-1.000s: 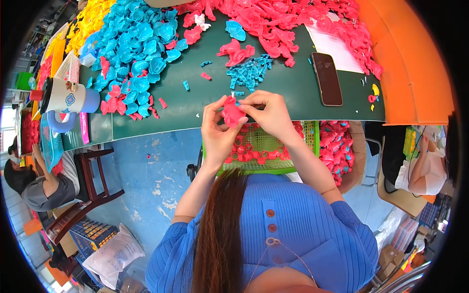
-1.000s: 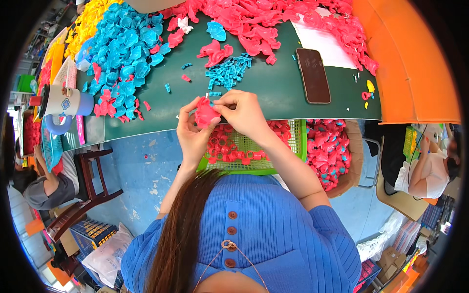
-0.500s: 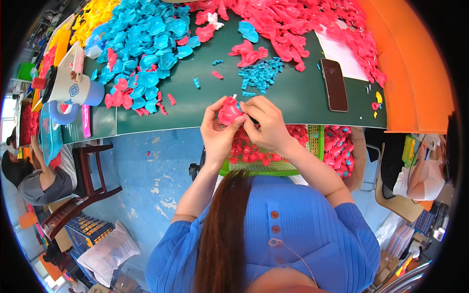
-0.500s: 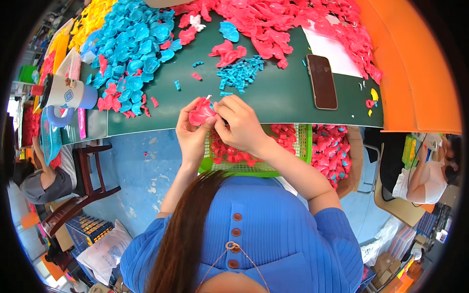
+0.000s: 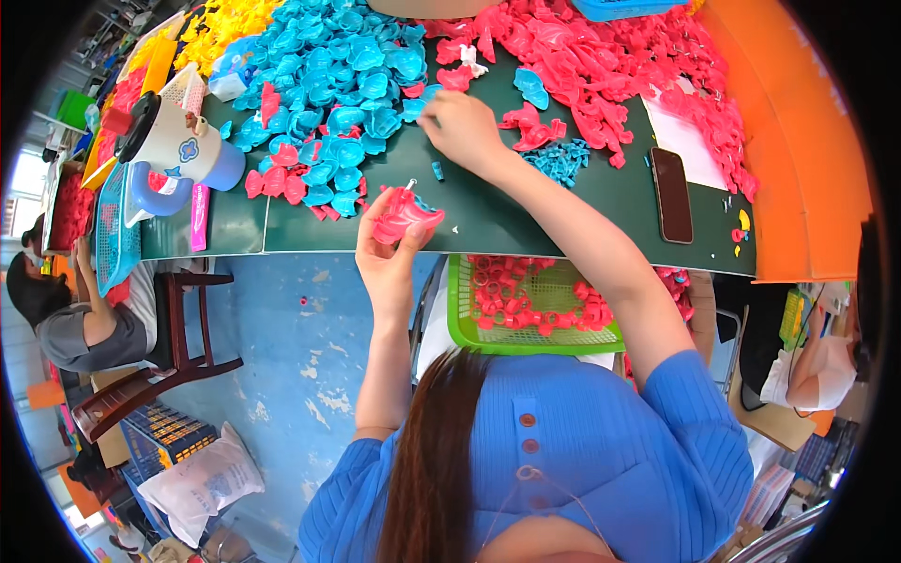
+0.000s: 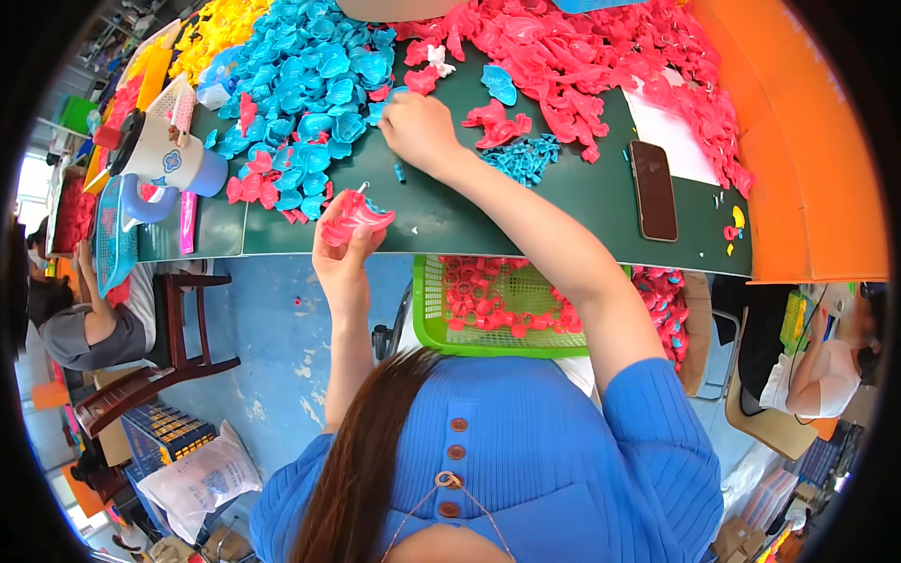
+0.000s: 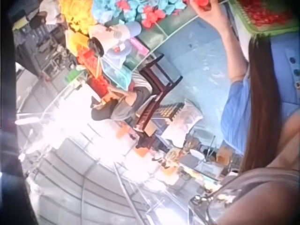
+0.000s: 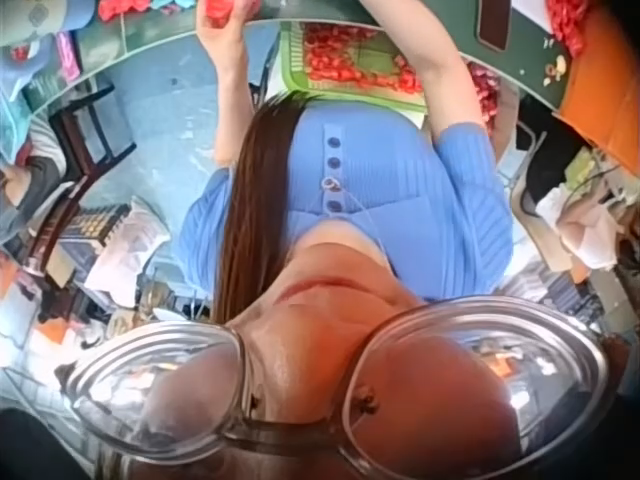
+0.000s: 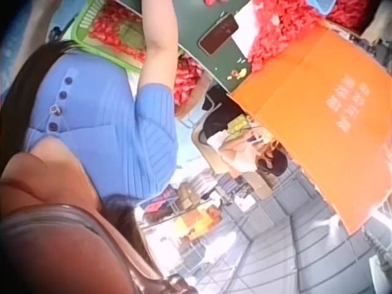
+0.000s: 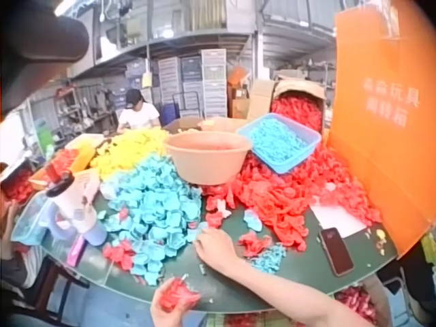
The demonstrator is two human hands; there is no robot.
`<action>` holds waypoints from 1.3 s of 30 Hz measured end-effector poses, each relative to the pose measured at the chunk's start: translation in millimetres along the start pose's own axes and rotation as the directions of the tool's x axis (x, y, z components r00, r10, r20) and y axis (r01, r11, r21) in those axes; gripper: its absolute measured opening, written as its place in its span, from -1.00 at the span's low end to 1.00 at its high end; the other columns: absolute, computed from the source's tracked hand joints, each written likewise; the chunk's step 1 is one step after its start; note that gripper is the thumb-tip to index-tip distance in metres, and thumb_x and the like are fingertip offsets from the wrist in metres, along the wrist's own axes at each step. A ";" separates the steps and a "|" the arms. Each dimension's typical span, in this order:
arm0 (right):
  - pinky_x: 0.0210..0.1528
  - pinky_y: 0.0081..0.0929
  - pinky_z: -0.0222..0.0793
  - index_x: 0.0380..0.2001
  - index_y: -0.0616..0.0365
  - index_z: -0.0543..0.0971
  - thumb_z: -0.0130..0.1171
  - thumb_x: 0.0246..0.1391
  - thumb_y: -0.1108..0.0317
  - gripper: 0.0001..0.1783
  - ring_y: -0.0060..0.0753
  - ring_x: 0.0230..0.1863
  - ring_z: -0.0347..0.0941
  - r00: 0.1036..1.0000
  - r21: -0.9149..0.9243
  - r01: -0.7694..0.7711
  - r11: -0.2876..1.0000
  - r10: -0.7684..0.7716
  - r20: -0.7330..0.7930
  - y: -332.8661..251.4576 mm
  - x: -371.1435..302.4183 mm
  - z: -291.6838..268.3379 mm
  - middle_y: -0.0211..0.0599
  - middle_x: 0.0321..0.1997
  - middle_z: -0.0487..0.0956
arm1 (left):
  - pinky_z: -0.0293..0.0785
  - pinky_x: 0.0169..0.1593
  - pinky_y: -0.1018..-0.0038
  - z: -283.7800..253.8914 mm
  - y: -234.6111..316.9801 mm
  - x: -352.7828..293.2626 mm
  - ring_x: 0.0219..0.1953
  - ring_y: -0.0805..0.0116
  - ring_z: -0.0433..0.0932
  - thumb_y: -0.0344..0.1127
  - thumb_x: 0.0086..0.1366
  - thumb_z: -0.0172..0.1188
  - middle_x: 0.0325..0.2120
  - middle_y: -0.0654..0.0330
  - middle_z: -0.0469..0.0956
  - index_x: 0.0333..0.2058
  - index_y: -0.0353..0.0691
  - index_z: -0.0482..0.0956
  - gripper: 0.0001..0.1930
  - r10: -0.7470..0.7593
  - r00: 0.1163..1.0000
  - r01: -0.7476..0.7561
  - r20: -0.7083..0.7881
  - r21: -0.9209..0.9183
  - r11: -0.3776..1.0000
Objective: Assembling small plastic parts by joining pink shells with blue inserts on a factory workbench.
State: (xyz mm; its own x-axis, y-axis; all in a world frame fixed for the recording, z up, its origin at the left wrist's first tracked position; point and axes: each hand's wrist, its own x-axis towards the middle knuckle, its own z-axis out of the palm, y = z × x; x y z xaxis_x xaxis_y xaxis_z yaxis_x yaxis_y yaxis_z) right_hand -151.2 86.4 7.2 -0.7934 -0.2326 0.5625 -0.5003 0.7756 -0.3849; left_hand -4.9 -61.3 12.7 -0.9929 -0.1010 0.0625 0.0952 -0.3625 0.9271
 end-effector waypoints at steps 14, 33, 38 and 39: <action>-0.26 -0.27 0.24 -0.39 0.11 0.48 0.12 -0.29 0.50 -0.74 -0.24 -0.23 0.43 0.996 -0.281 -0.085 0.956 0.087 -0.004 3.1 18.3 27.9 -0.27 -0.34 0.50 | 0.53 -0.11 0.39 -8.8 6.2 6.7 -0.07 0.34 0.44 -0.45 0.14 0.20 -0.03 0.13 0.38 0.07 -0.27 0.28 -0.49 -0.016 1.000 0.016 0.001 -0.032 0.999; -0.36 -0.68 0.34 -0.32 0.23 0.60 0.18 -0.06 0.53 -0.83 -0.66 -0.42 0.45 0.940 0.592 -0.279 0.756 0.342 0.006 -34.3 -58.8 -108.4 -0.34 -0.44 0.56 | 0.53 -0.10 0.37 33.6 -11.9 11.7 -0.11 0.35 0.50 -0.28 0.28 0.05 -0.08 0.13 0.43 0.06 -0.32 0.29 -0.59 -0.285 0.898 0.370 0.335 -0.226 0.901; -0.37 -0.52 0.37 -0.42 0.21 0.60 0.24 -0.21 0.57 -0.83 -0.41 -0.39 0.49 0.978 0.321 0.004 0.947 0.063 -0.197 -23.2 -67.1 -114.0 -0.30 -0.46 0.56 | 0.54 -0.12 0.37 46.8 -22.4 12.2 -0.16 0.38 0.52 -0.27 0.27 0.06 -0.14 0.15 0.47 0.01 -0.32 0.33 -0.62 -0.321 0.886 0.395 0.335 -0.179 0.901; -0.38 -0.47 0.37 -0.46 0.21 0.58 0.25 -0.26 0.59 -0.82 -0.30 -0.41 0.48 0.978 0.315 0.009 0.949 0.057 -0.200 -24.5 -67.4 -115.9 -0.28 -0.46 0.55 | 0.54 -0.12 0.37 48.4 -23.5 12.2 -0.18 0.39 0.53 -0.27 0.27 0.06 -0.16 0.16 0.48 -0.01 -0.31 0.34 -0.64 -0.333 0.881 0.408 0.336 -0.185 0.894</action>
State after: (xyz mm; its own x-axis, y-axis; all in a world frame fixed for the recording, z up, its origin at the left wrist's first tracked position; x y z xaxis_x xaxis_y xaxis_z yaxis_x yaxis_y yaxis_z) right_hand -45.3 151.1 63.5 -0.7352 -0.0659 0.6747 -0.5913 0.5492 -0.5906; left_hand -22.7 -9.1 9.5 -0.9305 0.3429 -0.1290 -0.3069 -0.5369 0.7858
